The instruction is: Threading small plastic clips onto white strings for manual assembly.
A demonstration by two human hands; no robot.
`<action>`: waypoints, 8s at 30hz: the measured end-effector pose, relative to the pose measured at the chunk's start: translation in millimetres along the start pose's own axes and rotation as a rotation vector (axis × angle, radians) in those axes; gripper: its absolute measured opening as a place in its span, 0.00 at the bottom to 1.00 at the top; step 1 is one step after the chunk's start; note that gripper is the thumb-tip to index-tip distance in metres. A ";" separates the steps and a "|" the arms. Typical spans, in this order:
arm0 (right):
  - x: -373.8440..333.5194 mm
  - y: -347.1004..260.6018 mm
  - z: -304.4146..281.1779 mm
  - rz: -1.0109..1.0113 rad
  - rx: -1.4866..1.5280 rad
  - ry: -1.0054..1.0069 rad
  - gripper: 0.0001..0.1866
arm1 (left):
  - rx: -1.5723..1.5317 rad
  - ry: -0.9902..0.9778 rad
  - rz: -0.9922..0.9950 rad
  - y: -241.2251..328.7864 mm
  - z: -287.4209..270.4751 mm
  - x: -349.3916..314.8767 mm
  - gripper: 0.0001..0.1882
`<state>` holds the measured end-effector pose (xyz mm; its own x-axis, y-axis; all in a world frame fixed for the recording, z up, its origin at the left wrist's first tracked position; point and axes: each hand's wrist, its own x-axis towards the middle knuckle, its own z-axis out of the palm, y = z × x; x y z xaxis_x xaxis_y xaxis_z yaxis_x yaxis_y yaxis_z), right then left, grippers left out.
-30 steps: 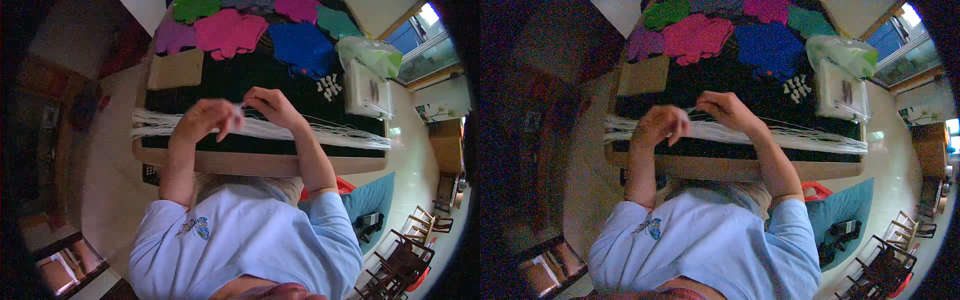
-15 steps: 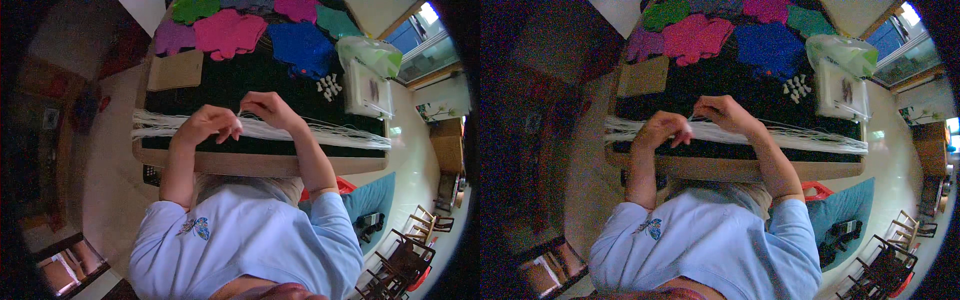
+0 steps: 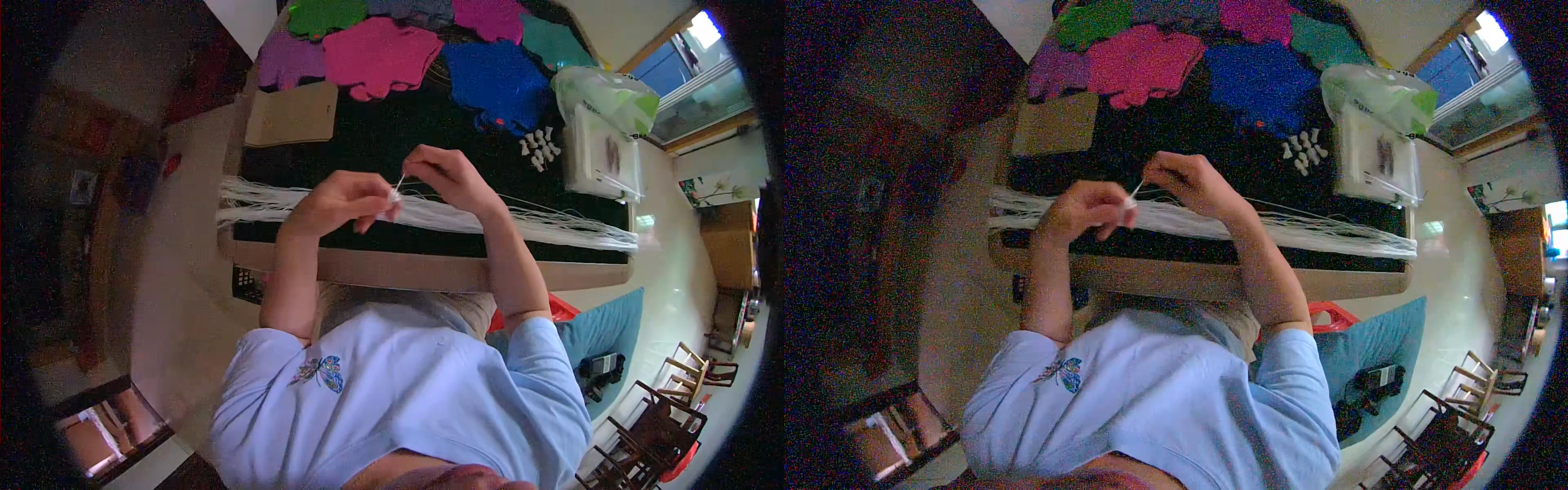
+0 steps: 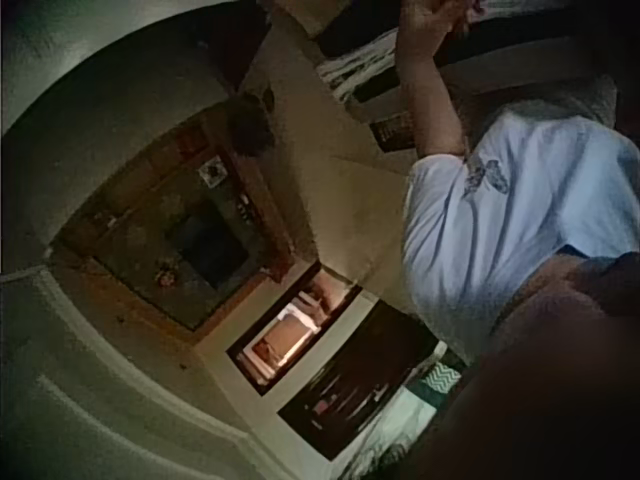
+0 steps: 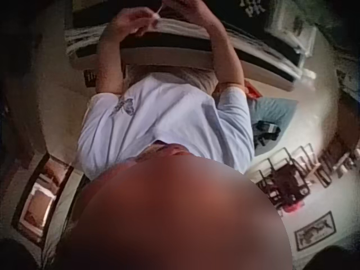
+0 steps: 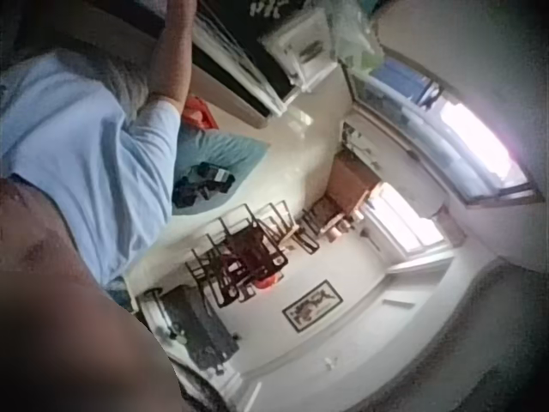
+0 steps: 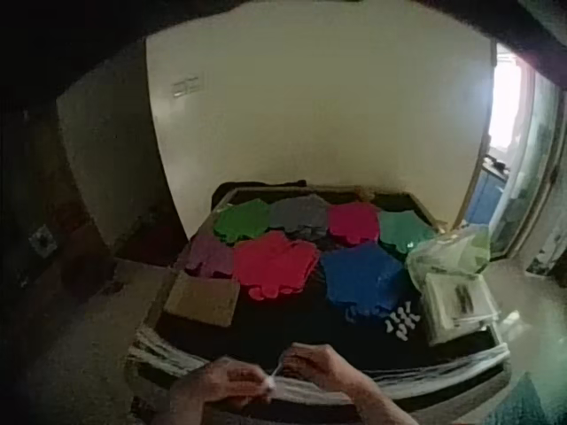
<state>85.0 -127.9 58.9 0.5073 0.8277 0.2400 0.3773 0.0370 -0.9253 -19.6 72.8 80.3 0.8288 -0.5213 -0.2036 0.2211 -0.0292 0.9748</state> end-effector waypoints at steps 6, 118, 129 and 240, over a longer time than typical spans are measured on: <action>1.1 4.1 3.8 -0.023 0.001 -0.037 0.04 | 0.363 0.387 -0.035 -6.2 12.3 12.6 0.20; 2.2 13.9 1.6 0.076 0.172 0.053 0.08 | 0.301 0.654 0.098 -24.1 28.2 38.3 0.04; 1.9 6.1 -0.2 0.182 0.257 0.020 0.07 | 0.160 0.550 0.079 -24.4 27.3 38.3 0.02; -15.7 -13.2 -88.0 0.118 -0.141 0.653 0.07 | 0.912 0.939 0.473 -42.3 44.3 48.2 0.13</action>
<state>140.3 -190.6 93.1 0.8984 0.3122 0.3090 0.3659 -0.1429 -0.9196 -11.9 11.1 33.3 0.8416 0.1134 0.5281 -0.2819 -0.7417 0.6086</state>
